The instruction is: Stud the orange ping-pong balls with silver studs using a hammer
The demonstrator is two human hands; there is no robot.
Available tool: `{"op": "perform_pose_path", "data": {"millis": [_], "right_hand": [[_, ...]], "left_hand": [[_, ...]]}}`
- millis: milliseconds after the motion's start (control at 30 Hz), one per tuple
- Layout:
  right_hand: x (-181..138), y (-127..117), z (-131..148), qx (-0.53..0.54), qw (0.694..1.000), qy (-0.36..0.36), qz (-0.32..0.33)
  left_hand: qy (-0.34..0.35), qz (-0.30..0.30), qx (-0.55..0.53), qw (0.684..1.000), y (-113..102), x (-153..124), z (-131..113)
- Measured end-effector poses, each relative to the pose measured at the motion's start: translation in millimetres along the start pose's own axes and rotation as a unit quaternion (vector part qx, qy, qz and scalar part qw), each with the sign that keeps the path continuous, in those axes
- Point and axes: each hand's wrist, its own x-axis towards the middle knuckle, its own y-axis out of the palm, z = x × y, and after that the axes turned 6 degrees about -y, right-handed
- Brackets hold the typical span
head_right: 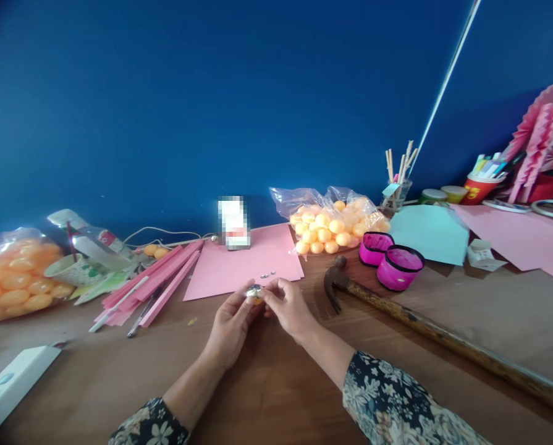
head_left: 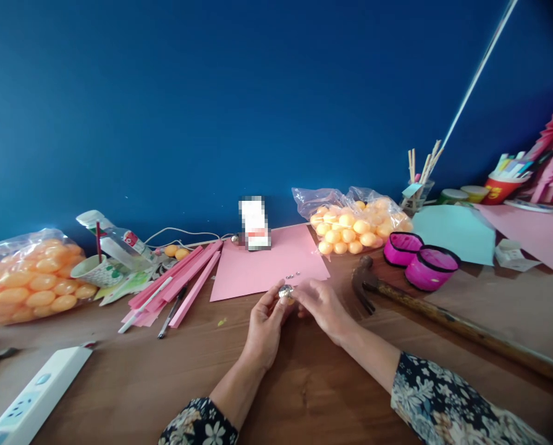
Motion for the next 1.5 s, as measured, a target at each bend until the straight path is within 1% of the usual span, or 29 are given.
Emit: {"op": "perform_pose_path", "data": {"millis": [133,267,400,633,733,833,933,1067,1200,1300,1500], "right_hand": [[-0.2,-2.8,0.9,0.032,0.999,-0.002,0.025],[-2.0,-1.1,3.7,0.014,0.999,-0.013,0.042],[-2.2,0.6,5.0,-0.003,0.999,-0.018,0.036],[-0.9,-2.7,-1.1,0.040,0.997,-0.037,0.049],[-0.7,-1.9,-3.5,0.022,0.997,-0.046,0.061],[-1.3,-0.8,-3.4,-0.010,0.996,-0.058,0.072],[-3.0,-0.4,-2.1,-0.036,0.994,-0.067,0.079],[-4.7,-0.5,-2.9,-0.058,0.990,-0.087,0.090],[-5.5,-0.4,-6.2,-0.070,0.987,-0.124,0.073],[-6.5,0.0,-7.3,-0.079,0.986,-0.132,0.058],[-7.9,0.8,-9.4,-0.095,0.983,-0.144,0.065]], "left_hand": [[-0.023,-0.003,-0.038,0.999,3.7,-2.0,-3.3],[-0.030,0.000,-0.027,0.999,3.2,-3.7,-4.2],[-0.029,0.013,-0.026,0.999,1.1,-3.3,-3.9],[-0.042,0.027,-0.062,0.997,-0.9,-2.2,-5.0],[-0.041,0.029,-0.064,0.997,-1.2,-2.5,-5.2],[-0.033,0.032,-0.042,0.998,-0.3,-3.0,-4.7],[-0.025,0.044,-0.024,0.998,1.1,-3.6,-4.3],[-0.019,0.056,-0.027,0.998,2.1,-4.8,-5.7],[-0.014,0.059,-0.025,0.998,3.0,-6.1,-6.6],[-0.008,0.061,-0.019,0.998,3.4,-6.2,-5.6],[-0.011,0.054,-0.034,0.998,2.4,-4.8,-4.2]]}}
